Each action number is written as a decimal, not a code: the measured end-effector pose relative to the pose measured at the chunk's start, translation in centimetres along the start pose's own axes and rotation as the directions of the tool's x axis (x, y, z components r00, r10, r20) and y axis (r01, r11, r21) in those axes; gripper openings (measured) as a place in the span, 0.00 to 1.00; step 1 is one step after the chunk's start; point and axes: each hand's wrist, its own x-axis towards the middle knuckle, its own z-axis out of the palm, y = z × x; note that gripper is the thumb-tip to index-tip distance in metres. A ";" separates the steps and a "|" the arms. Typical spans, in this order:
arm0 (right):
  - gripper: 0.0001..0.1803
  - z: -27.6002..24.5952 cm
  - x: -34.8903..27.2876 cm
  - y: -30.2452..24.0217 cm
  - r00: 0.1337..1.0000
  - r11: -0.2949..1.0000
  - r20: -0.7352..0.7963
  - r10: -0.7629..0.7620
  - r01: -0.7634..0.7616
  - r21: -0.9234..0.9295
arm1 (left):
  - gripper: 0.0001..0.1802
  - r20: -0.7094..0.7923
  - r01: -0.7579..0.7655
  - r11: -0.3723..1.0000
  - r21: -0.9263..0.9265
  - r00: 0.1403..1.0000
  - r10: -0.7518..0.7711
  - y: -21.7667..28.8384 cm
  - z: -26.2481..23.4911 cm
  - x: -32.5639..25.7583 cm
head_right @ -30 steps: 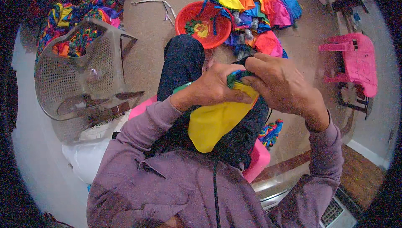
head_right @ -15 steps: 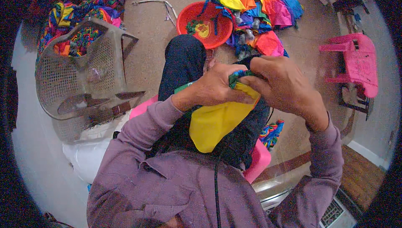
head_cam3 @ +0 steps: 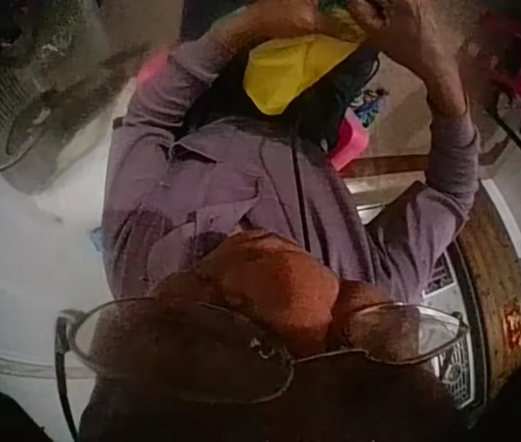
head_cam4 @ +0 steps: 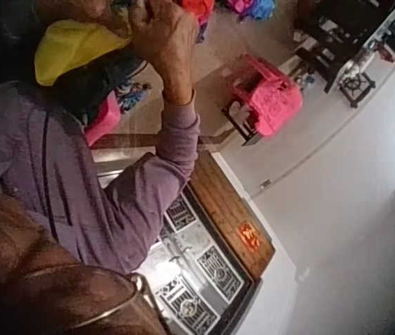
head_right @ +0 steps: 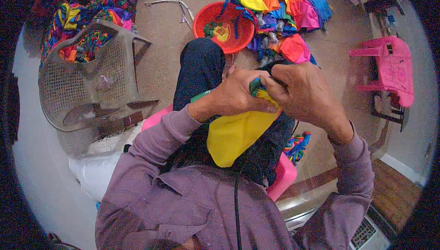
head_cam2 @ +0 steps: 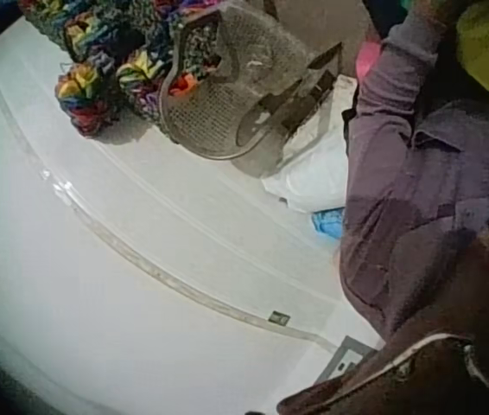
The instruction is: Folding various colorful pieces of cloth or garments.
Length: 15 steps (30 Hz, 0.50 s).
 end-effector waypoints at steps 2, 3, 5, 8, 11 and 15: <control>0.14 -0.6 -0.1 0.2 0.997 0.997 -0.010 -0.070 0.070 0.019 | 0.24 -0.007 -0.007 1.000 -0.004 1.000 0.007 0.0 0.0 0.0; 0.14 -1.0 -0.1 0.3 0.990 0.989 -0.021 -0.140 0.141 0.038 | 0.24 -0.004 0.003 1.000 -0.007 1.000 -0.003 0.1 -0.1 -0.1; 0.14 -1.0 -0.1 0.4 0.977 0.976 -0.033 -0.210 0.211 0.057 | 0.24 0.003 0.024 1.000 -0.013 1.000 -0.024 0.2 -0.2 -0.1; 0.15 -0.3 -0.1 0.6 0.949 0.960 -0.177 -0.260 0.274 0.059 | 0.24 -0.005 0.012 1.000 -0.003 1.000 -0.012 0.2 -0.2 -0.1; 0.14 0.1 -0.2 0.0 0.969 0.980 -0.159 -0.189 0.195 0.028 | 0.23 -0.006 0.008 1.000 -0.011 1.000 -0.008 0.0 -0.1 0.1; 0.12 0.5 0.1 -0.5 0.996 0.999 -0.083 -0.029 0.030 0.016 | 0.23 -0.015 -0.014 0.999 -0.033 1.000 0.014 0.0 0.0 0.1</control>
